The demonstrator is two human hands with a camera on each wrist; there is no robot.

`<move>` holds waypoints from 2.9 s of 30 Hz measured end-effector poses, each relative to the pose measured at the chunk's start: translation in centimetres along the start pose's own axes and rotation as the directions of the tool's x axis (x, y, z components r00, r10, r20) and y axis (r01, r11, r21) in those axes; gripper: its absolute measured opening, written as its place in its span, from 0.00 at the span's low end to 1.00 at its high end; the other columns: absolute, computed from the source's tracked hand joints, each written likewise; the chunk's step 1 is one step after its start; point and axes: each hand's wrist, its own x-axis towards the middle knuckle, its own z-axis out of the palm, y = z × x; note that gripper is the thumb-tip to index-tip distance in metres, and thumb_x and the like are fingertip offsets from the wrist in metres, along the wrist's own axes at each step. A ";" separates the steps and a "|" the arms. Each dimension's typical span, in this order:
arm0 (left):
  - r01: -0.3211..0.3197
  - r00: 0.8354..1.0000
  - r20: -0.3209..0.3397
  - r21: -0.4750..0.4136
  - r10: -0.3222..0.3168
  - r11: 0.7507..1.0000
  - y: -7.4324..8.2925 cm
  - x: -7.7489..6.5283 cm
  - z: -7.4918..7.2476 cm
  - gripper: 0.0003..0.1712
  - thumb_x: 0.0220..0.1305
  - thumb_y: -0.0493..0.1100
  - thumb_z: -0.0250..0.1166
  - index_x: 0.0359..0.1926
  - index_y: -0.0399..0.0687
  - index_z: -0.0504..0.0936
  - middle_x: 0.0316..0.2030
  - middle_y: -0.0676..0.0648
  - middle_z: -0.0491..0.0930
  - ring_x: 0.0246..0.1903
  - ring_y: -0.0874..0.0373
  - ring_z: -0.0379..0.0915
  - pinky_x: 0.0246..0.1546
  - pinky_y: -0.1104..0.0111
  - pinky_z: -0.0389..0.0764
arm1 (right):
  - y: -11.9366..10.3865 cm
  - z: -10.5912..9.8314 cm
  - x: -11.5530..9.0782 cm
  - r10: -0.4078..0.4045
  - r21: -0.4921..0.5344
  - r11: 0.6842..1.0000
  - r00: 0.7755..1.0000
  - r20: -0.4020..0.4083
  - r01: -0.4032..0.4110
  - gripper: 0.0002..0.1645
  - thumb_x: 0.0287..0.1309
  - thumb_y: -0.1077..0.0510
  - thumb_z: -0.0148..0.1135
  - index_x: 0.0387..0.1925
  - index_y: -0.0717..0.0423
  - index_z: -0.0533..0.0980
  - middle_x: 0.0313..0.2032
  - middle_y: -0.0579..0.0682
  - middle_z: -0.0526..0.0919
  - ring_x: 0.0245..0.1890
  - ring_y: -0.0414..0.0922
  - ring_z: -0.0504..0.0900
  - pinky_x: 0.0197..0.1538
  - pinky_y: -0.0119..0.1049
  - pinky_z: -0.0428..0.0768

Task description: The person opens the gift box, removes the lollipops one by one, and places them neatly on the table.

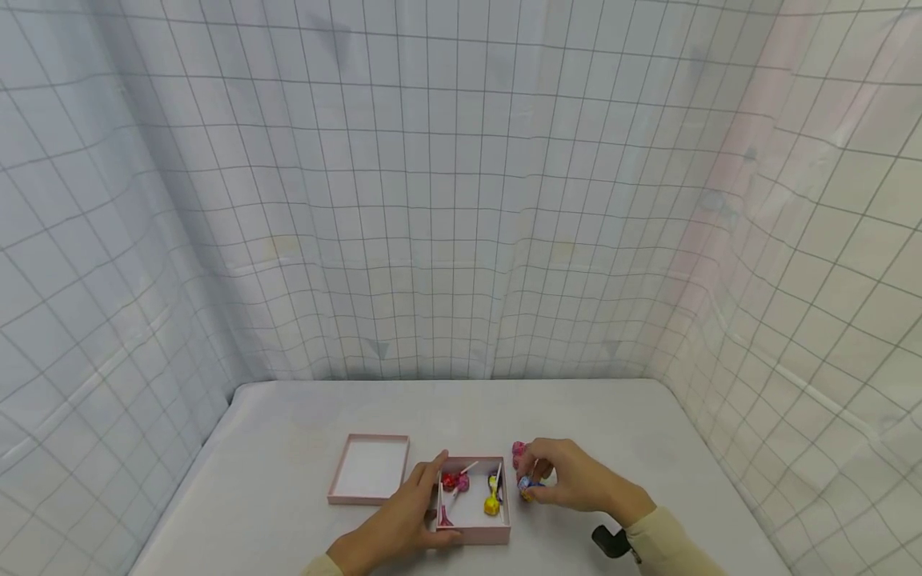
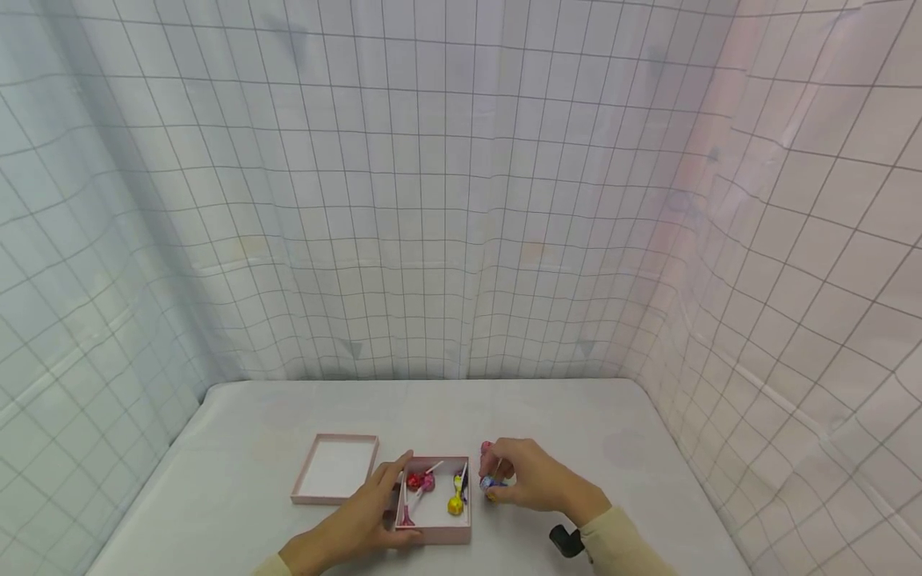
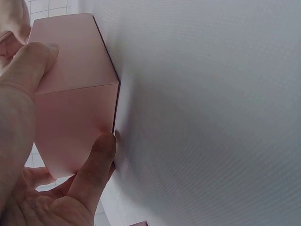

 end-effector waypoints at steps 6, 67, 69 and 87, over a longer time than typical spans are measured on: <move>0.014 1.000 0.008 0.001 -0.014 1.000 0.0 0.2 0.0 0.79 0.62 0.67 0.89 0.96 0.46 0.49 0.78 0.36 0.72 0.67 0.46 0.79 0.75 0.39 0.84 | 1.2 0.9 -0.7 0.041 0.006 0.999 0.998 0.048 -0.042 0.11 0.72 0.59 0.83 0.49 0.45 0.87 0.49 0.38 0.93 0.45 0.29 0.87 0.52 0.32 0.93; 0.000 1.000 0.006 -0.005 0.000 1.000 0.1 0.0 -0.4 0.78 0.62 0.69 0.88 0.95 0.45 0.51 0.76 0.35 0.74 0.55 0.53 0.79 0.67 0.47 0.92 | -2.2 1.5 2.0 -0.074 -0.212 0.974 0.996 0.047 0.083 0.11 0.77 0.60 0.76 0.55 0.46 0.90 0.52 0.40 0.87 0.44 0.39 0.86 0.51 0.34 0.90; -0.001 1.000 0.010 -0.008 0.001 1.000 0.0 0.0 -0.4 0.77 0.62 0.69 0.88 0.95 0.45 0.51 0.76 0.36 0.74 0.55 0.54 0.79 0.67 0.49 0.92 | -2.8 1.6 2.6 -0.066 -0.209 0.975 0.995 0.075 0.080 0.11 0.78 0.58 0.76 0.57 0.46 0.90 0.52 0.41 0.88 0.45 0.39 0.86 0.51 0.30 0.88; -0.095 0.995 -0.023 -0.032 0.094 0.995 -0.6 -0.5 -0.3 0.75 0.67 0.65 0.87 0.95 0.41 0.50 0.78 0.37 0.72 0.55 0.58 0.78 0.64 0.57 0.94 | -5.9 3.9 8.5 -0.060 -0.279 0.946 0.938 0.341 0.162 0.18 0.72 0.55 0.84 0.60 0.49 0.91 0.55 0.43 0.92 0.45 0.30 0.85 0.51 0.18 0.83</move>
